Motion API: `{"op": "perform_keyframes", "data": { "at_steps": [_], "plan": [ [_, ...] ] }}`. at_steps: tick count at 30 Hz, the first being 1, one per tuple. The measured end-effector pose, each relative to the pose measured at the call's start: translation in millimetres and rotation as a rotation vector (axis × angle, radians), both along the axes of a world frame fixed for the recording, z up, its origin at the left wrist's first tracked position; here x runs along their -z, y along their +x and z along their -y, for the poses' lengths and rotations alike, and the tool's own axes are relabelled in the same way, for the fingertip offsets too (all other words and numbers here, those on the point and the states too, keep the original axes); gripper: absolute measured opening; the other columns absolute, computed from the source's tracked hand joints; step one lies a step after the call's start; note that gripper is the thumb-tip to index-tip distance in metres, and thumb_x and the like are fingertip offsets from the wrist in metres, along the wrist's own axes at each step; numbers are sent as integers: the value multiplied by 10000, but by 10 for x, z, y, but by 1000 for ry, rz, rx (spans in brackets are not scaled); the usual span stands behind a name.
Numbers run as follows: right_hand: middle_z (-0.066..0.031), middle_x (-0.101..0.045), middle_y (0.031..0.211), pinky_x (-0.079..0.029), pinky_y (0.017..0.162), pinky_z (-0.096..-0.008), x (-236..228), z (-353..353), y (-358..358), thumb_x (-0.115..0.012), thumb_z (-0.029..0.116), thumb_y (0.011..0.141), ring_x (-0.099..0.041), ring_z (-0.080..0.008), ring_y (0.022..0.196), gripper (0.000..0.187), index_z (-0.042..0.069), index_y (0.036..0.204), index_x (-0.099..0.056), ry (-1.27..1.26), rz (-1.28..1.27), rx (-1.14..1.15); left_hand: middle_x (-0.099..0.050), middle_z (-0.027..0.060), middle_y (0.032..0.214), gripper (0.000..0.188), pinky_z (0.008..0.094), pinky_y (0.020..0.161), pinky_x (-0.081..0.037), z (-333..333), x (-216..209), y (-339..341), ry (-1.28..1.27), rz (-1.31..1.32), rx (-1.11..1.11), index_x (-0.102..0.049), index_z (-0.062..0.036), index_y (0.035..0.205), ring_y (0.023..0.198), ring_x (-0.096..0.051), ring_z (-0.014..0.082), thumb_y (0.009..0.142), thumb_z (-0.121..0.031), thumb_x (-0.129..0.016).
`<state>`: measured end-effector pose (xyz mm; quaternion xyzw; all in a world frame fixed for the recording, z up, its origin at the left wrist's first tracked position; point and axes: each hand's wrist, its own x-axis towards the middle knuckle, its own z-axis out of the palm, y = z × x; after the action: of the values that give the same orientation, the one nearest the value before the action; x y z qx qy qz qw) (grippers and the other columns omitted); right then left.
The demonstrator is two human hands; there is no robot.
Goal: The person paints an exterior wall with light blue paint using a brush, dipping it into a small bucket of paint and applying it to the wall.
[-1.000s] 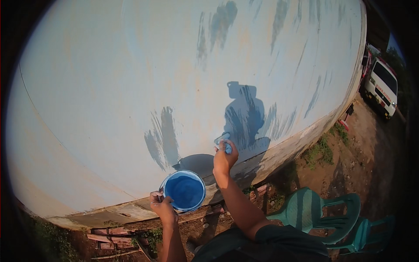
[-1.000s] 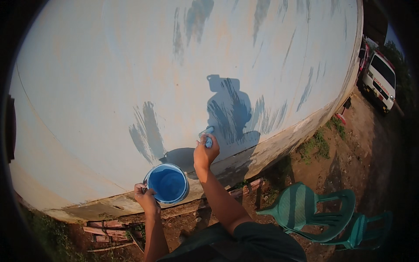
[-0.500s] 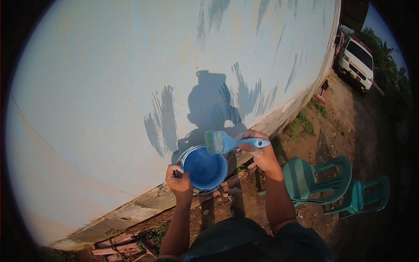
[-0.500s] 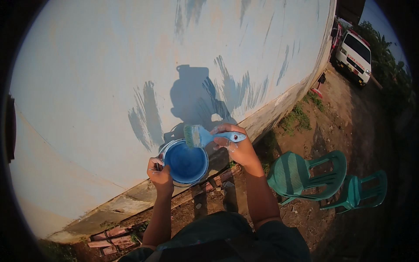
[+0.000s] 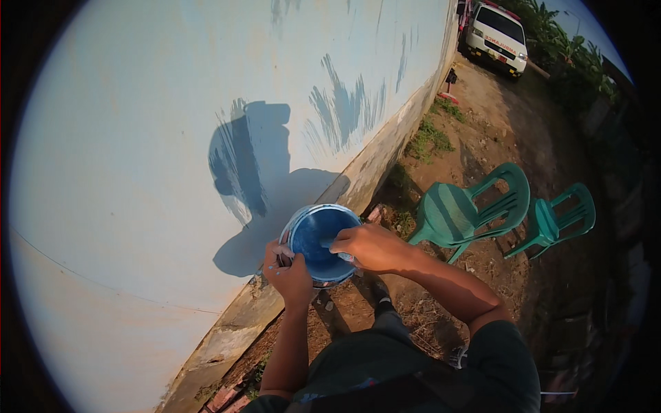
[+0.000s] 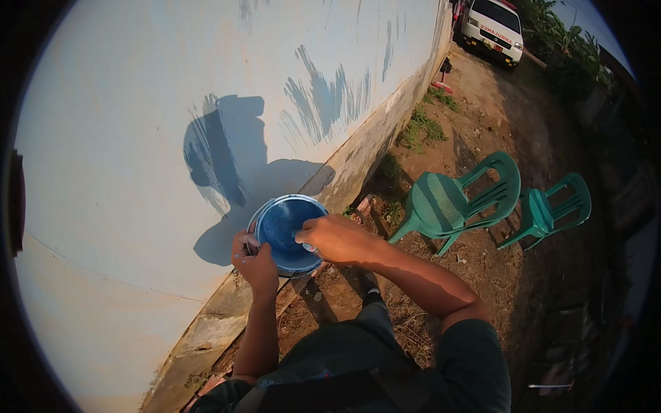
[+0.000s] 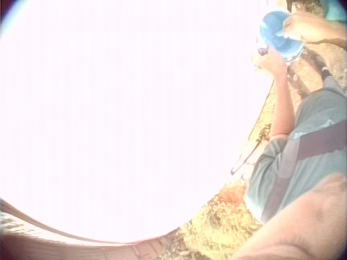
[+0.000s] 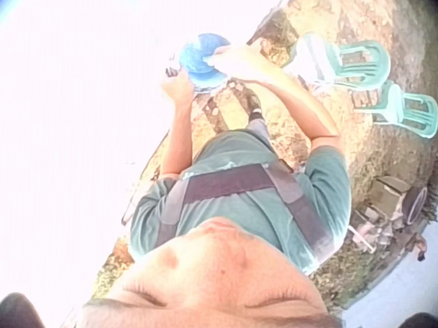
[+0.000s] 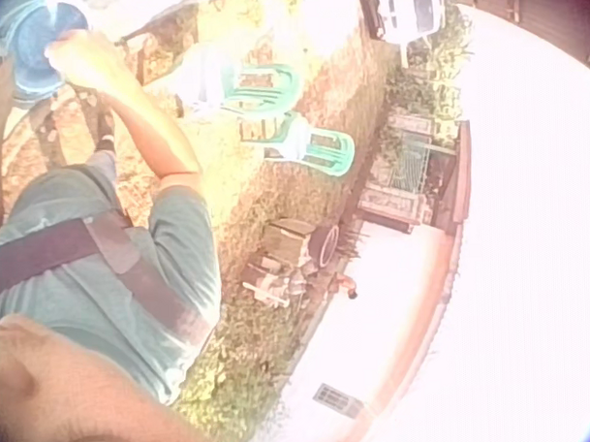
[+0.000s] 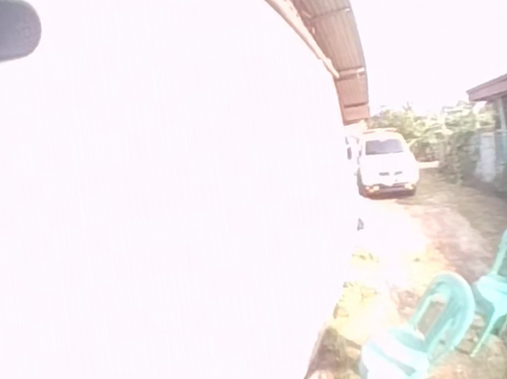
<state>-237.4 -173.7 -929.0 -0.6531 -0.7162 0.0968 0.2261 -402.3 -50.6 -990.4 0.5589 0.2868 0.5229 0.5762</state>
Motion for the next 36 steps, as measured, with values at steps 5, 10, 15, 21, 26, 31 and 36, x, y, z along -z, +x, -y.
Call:
{"op": "perform_keyframes", "data": {
  "at_steps": [5,10,15,21,26,31,36],
  "plan": [
    [-172,-712,1046,-587,845,-466,107,13,-322,-653,46,851,-716,-380,979,261,37,1099,-733,-115,143,45,-426,-15,813,280,325,1093,-469,-5,97,-150,148,30,-2,-421,-66,801,626,-294,1,757,195,-515],
    [-145,-716,1057,-589,858,-449,183,-12,-455,-660,62,837,-715,-353,997,292,46,1121,-729,-152,225,43,-426,-2,822,291,360,1129,-464,18,38,-233,128,38,-13,-415,-65,801,610,-323,2,753,203,-517],
    [-119,-720,1078,-589,869,-434,103,-41,-511,-692,51,803,-712,-323,1014,353,65,1154,-725,-136,216,23,-403,-9,815,289,386,1151,-461,-17,65,-325,130,69,-26,-416,-65,808,588,-301,-3,764,205,-508],
    [-124,-719,1127,-581,872,-442,-25,-126,-545,-731,47,777,-705,-337,1021,381,59,1158,-727,-190,188,-37,-436,11,828,275,328,1086,-479,-58,52,-480,133,40,-74,-432,-58,813,659,-396,15,764,203,-501],
    [-147,-731,990,-583,762,-407,-77,-101,-514,-792,20,823,-735,-322,851,318,26,1136,-737,250,-248,85,-497,28,883,273,269,958,-450,-116,11,-600,87,69,-157,-436,-50,812,707,-446,30,751,204,-515],
    [-146,-750,981,-562,757,-336,173,-156,-413,-779,48,885,-736,-261,866,203,-13,1073,-736,483,-544,186,-506,33,908,266,241,886,-439,-248,60,-701,156,121,-200,-450,-45,813,811,-541,67,750,202,-524],
    [-126,-733,919,-581,713,-288,359,-232,-438,-762,81,933,-730,-195,786,222,-71,1079,-693,406,-1455,331,-519,60,924,251,243,894,-430,-263,150,-874,30,-12,-183,-460,-44,822,1217,-619,222,760,188,-532]
  ]
}}
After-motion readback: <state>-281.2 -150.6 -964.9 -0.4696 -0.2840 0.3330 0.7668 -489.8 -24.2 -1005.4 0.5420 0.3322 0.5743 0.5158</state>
